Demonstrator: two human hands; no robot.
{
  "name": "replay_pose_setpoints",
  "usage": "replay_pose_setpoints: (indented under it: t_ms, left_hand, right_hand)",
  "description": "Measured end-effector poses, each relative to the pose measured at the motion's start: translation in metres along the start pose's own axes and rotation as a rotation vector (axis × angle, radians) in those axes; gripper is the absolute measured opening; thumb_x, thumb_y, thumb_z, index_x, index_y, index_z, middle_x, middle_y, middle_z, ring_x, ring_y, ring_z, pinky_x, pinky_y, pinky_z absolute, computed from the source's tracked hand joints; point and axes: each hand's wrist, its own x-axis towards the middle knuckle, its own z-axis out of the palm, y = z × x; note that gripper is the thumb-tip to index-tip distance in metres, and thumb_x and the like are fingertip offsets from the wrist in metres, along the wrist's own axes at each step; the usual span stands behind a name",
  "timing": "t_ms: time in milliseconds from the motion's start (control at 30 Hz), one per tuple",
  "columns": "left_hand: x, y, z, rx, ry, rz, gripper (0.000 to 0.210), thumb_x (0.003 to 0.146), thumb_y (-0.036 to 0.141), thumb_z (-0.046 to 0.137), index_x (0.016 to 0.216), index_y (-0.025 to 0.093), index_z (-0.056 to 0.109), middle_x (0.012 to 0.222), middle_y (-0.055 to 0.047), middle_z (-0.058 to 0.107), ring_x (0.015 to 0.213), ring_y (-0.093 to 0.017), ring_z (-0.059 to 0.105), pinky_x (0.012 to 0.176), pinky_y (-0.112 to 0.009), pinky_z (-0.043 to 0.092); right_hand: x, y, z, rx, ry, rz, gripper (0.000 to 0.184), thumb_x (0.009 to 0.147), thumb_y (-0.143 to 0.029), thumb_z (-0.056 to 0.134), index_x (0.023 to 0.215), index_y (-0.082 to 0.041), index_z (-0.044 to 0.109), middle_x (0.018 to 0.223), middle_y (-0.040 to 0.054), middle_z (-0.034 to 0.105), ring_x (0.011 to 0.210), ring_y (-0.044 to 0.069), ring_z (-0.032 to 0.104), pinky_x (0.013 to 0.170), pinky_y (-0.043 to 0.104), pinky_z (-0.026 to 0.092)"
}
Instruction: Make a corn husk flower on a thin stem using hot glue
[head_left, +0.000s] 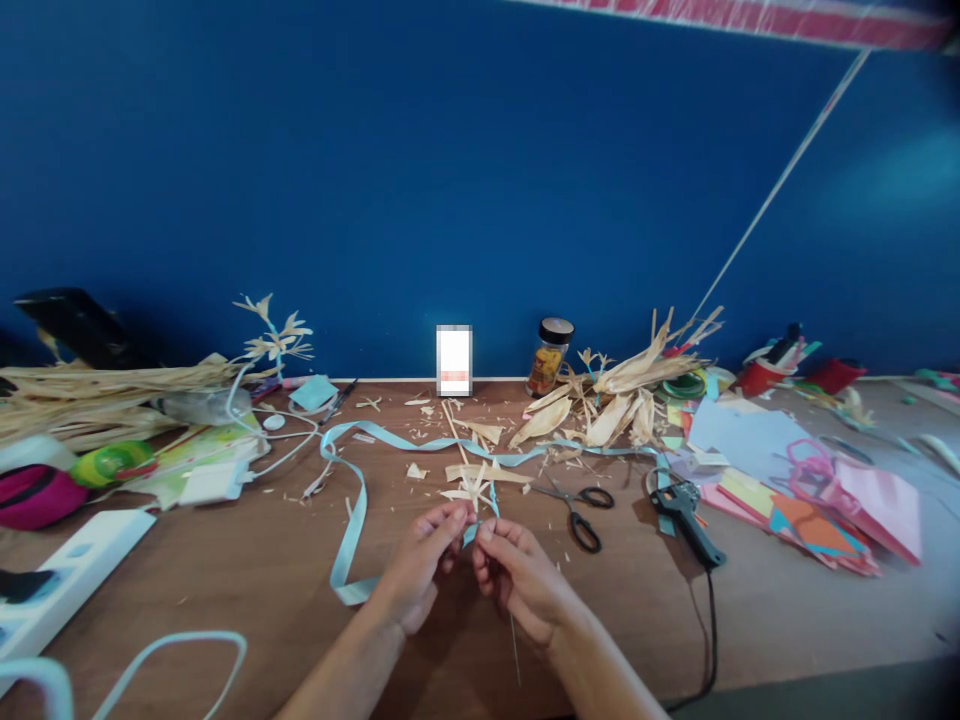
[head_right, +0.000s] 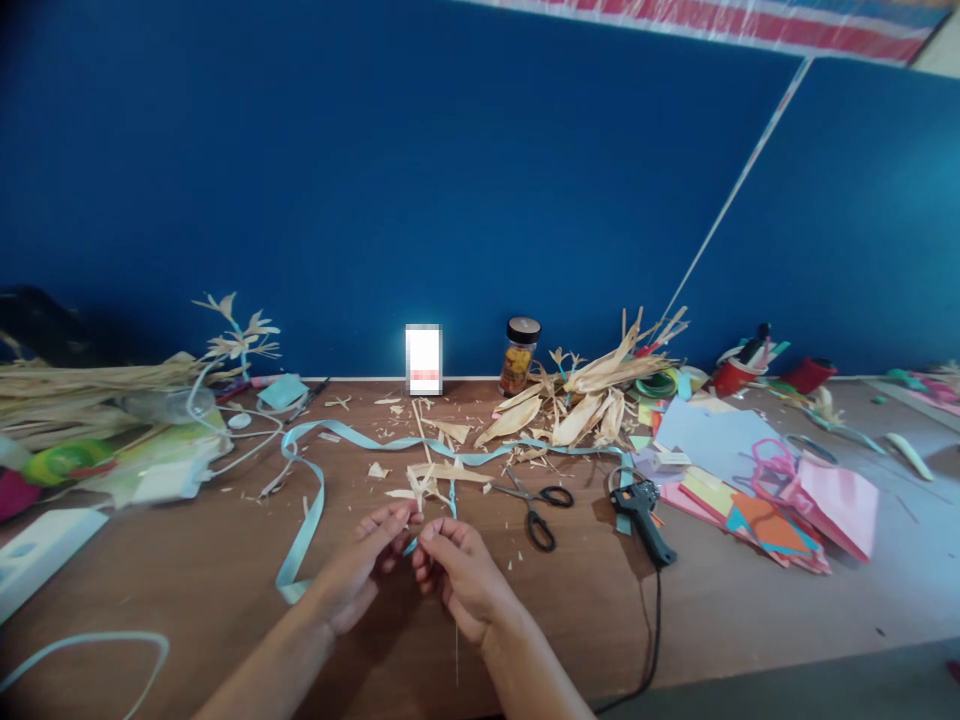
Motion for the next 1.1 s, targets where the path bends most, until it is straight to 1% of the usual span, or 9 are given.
replay_pose_setpoints:
  t_ms: [233,333,433,600,667,733,900,1000,1100]
  left_hand:
    - [-0.003,-0.003,-0.001,-0.093,-0.060,-0.021,0.024,0.067,0.033,0.063,0.084,0.015,0.061,0.065,0.002,0.054,0.048,-0.004,0.042,0.044,-0.015,0.030]
    - [-0.003,-0.001,-0.005,-0.122,-0.038,-0.009,0.022,0.066,0.030,0.065,0.080,0.013,0.061,0.061,0.003,0.052,0.046,-0.003,0.039,0.041,-0.014,0.028]
    - [-0.002,0.006,-0.016,-0.172,-0.007,0.012,0.020,0.066,0.029,0.066,0.077,0.012,0.060,0.062,0.003,0.051,0.045,-0.001,0.035,0.038,-0.011,0.024]
    - [-0.003,0.021,-0.038,-0.188,0.096,0.030,0.022,0.066,0.028,0.066,0.080,0.013,0.059,0.069,0.003,0.051,0.044,0.001,0.033,0.035,-0.009,0.022]
    - [-0.005,0.024,-0.045,-0.188,0.120,0.031,0.022,0.066,0.027,0.067,0.080,0.013,0.059,0.072,0.003,0.052,0.044,0.002,0.033,0.035,-0.008,0.023]
    - [-0.007,0.024,-0.049,-0.199,0.135,0.023,0.021,0.065,0.027,0.067,0.080,0.014,0.059,0.075,0.002,0.053,0.045,0.002,0.035,0.035,-0.008,0.025]
    - [-0.007,0.016,-0.054,-0.240,0.139,0.005,0.021,0.065,0.024,0.067,0.082,0.013,0.061,0.077,0.000,0.054,0.048,0.000,0.039,0.036,-0.008,0.029]
    - [-0.006,0.014,-0.051,-0.251,0.127,-0.024,0.020,0.065,0.022,0.067,0.082,0.013,0.062,0.074,0.000,0.055,0.048,0.000,0.040,0.035,-0.008,0.030]
    - [-0.005,0.013,-0.045,-0.253,0.113,-0.052,0.017,0.065,0.019,0.067,0.081,0.012,0.063,0.073,-0.001,0.055,0.048,0.000,0.041,0.035,-0.007,0.031]
  right_hand:
    - [0.002,0.006,0.004,-0.004,-0.033,0.032,0.025,0.070,-0.036,0.062,0.068,-0.014,0.050,0.056,-0.0035,0.052,0.044,0.003,0.043,0.044,0.015,0.030]
    - [0.004,0.007,0.003,-0.139,-0.030,0.017,0.026,0.071,-0.040,0.059,0.074,-0.014,0.052,0.060,-0.0022,0.054,0.047,0.004,0.046,0.045,0.015,0.031]
    - [0.007,0.000,-0.006,-0.444,0.000,-0.060,0.030,0.073,-0.042,0.055,0.086,-0.016,0.053,0.068,0.0008,0.059,0.054,0.009,0.051,0.046,0.018,0.035]
    - [0.006,-0.030,-0.028,-1.162,0.199,-0.363,0.018,0.077,-0.031,0.048,0.086,-0.018,0.057,0.074,0.0024,0.062,0.068,0.013,0.056,0.062,0.024,0.040]
    - [0.003,-0.041,-0.033,-1.401,0.242,-0.396,0.017,0.077,-0.027,0.046,0.087,-0.019,0.057,0.076,0.0024,0.063,0.070,0.014,0.056,0.064,0.024,0.038]
    - [0.000,-0.049,-0.037,-1.549,0.278,-0.381,0.017,0.077,-0.026,0.045,0.089,-0.020,0.056,0.076,0.0022,0.063,0.070,0.015,0.057,0.063,0.024,0.037]
    - [-0.012,-0.054,-0.053,-1.640,0.318,-0.341,0.017,0.077,-0.026,0.045,0.089,-0.021,0.055,0.076,0.0019,0.063,0.071,0.017,0.058,0.063,0.024,0.037]
    - [-0.024,-0.053,-0.064,-1.601,0.349,-0.328,0.019,0.077,-0.029,0.044,0.089,-0.020,0.055,0.077,0.0028,0.064,0.071,0.017,0.058,0.063,0.025,0.038]
    - [-0.033,-0.050,-0.066,-1.512,0.331,-0.317,0.020,0.078,-0.030,0.043,0.090,-0.019,0.055,0.076,0.0032,0.063,0.069,0.017,0.058,0.062,0.025,0.040]
